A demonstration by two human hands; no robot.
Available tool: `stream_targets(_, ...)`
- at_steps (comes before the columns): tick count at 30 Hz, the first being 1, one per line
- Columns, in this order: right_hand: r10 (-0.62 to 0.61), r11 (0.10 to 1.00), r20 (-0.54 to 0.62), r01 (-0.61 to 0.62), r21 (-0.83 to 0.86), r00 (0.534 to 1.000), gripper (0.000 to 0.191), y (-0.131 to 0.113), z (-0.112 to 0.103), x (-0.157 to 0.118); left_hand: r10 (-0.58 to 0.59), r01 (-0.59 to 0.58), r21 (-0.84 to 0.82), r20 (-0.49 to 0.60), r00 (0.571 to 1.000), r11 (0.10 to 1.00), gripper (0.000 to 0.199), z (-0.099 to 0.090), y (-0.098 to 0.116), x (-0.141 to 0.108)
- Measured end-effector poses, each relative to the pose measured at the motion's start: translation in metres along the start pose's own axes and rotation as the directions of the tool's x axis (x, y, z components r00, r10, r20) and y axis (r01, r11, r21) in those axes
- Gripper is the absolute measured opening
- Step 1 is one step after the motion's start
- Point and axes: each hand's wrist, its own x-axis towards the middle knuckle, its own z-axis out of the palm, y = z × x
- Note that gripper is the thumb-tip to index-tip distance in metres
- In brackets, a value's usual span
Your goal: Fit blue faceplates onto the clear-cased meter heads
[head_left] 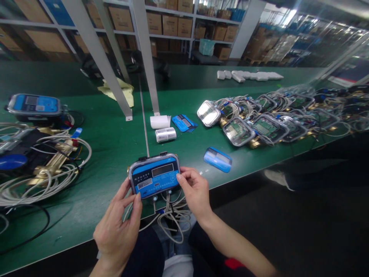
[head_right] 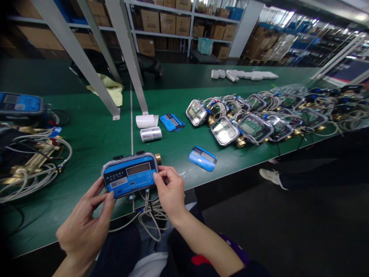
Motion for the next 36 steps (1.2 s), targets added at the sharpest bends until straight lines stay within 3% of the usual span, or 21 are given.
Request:
stream_targets(29,-0.007,0.993,-0.017,0.005,-0.118,1.0,0.024,-0.005,0.002,0.005,0.024,-0.024,0.013,0.0,1.0,1.0,0.008,-0.002,0.005,0.006)
stream_targets(36,-0.01,0.98,-0.01,0.008,-0.2,1.0,0.024,-0.005,0.001,0.006,0.005,-0.012,0.048,0.127,0.992,0.999,0.025,-0.009,-0.002,0.017)
